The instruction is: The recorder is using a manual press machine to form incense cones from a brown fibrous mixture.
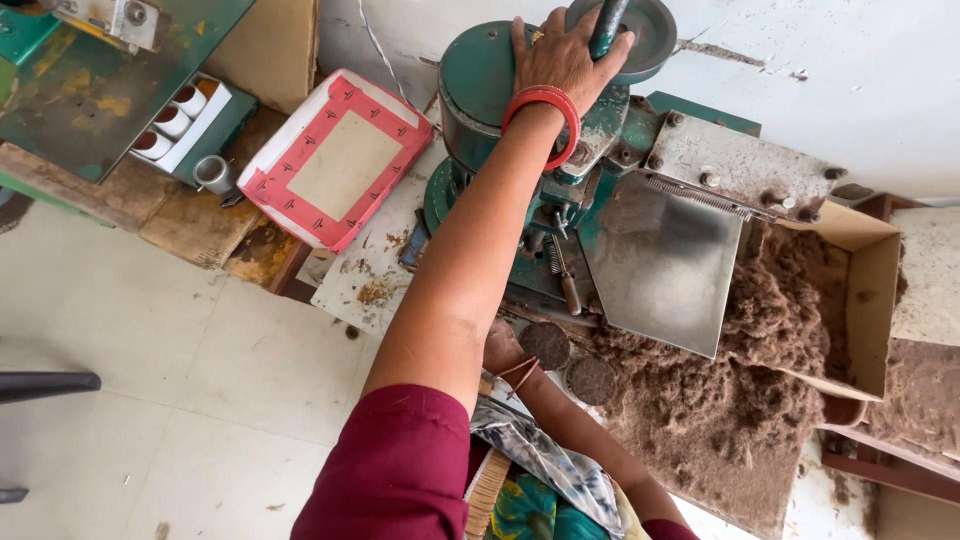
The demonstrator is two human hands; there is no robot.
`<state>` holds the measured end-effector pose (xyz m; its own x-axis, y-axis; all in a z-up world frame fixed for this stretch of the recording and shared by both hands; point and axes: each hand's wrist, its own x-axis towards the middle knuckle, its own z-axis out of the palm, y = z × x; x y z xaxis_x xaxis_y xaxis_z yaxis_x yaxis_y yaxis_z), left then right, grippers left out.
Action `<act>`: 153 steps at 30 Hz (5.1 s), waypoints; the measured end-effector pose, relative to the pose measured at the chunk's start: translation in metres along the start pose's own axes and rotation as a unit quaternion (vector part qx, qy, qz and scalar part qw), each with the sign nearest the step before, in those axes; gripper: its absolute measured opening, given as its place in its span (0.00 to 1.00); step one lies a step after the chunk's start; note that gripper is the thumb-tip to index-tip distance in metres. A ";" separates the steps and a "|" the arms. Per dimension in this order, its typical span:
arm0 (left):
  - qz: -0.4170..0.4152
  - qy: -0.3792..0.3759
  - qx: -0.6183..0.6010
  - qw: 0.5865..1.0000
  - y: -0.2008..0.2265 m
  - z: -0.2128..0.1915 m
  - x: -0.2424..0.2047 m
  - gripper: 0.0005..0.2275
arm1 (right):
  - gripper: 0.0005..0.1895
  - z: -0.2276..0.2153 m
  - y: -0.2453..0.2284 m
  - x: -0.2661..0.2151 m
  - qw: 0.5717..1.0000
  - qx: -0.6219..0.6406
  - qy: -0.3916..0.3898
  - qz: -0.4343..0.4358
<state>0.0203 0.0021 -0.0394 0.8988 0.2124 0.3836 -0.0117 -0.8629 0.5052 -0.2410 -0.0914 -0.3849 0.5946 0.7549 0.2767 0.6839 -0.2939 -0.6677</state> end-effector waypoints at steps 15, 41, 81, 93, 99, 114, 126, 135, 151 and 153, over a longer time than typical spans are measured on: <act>0.018 -0.021 -0.001 1.000 0.003 -0.014 0.000 0.28 | 0.38 -0.156 -0.085 -0.121 0.925 -0.244 0.047 0.287; -0.004 -0.067 -0.011 0.998 0.012 -0.032 -0.001 0.26 | 0.38 -0.353 -0.117 -0.042 0.907 -0.360 0.115 0.186; -0.011 -0.060 -0.015 0.998 0.019 -0.036 -0.003 0.26 | 0.40 -0.369 -0.105 -0.050 0.931 -0.301 0.119 0.168; -0.012 -0.065 -0.015 0.998 0.020 -0.041 -0.006 0.26 | 0.74 -0.352 -0.075 -0.068 0.916 -0.130 0.292 0.242; -0.015 -0.084 -0.018 0.996 0.021 -0.043 -0.006 0.26 | 0.65 -0.342 -0.021 -0.071 0.874 0.248 0.274 0.316; -0.033 -0.087 -0.016 0.995 0.028 -0.049 -0.008 0.26 | 0.69 -0.364 0.035 -0.034 0.866 0.251 0.292 0.319; -0.034 -0.098 -0.009 0.995 0.028 -0.048 -0.006 0.27 | 0.59 -0.375 0.124 -0.017 0.802 0.492 0.286 0.179; -0.037 -0.106 -0.013 0.994 0.027 -0.046 -0.006 0.27 | 0.64 -0.355 0.014 -0.066 0.887 0.325 0.240 0.224; -0.037 -0.098 -0.010 0.994 0.029 -0.048 -0.008 0.27 | 0.61 -0.370 0.041 -0.030 0.872 0.288 0.284 0.276; -0.034 -0.093 -0.005 0.995 0.027 -0.044 -0.007 0.27 | 0.59 -0.369 0.069 -0.026 0.851 0.328 0.300 0.279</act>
<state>-0.0054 -0.0021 0.0055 0.9632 0.1814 0.1982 0.0493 -0.8443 0.5335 -0.0531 -0.3477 -0.1836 0.9931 0.1115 -0.0376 -0.0412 0.0306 -0.9987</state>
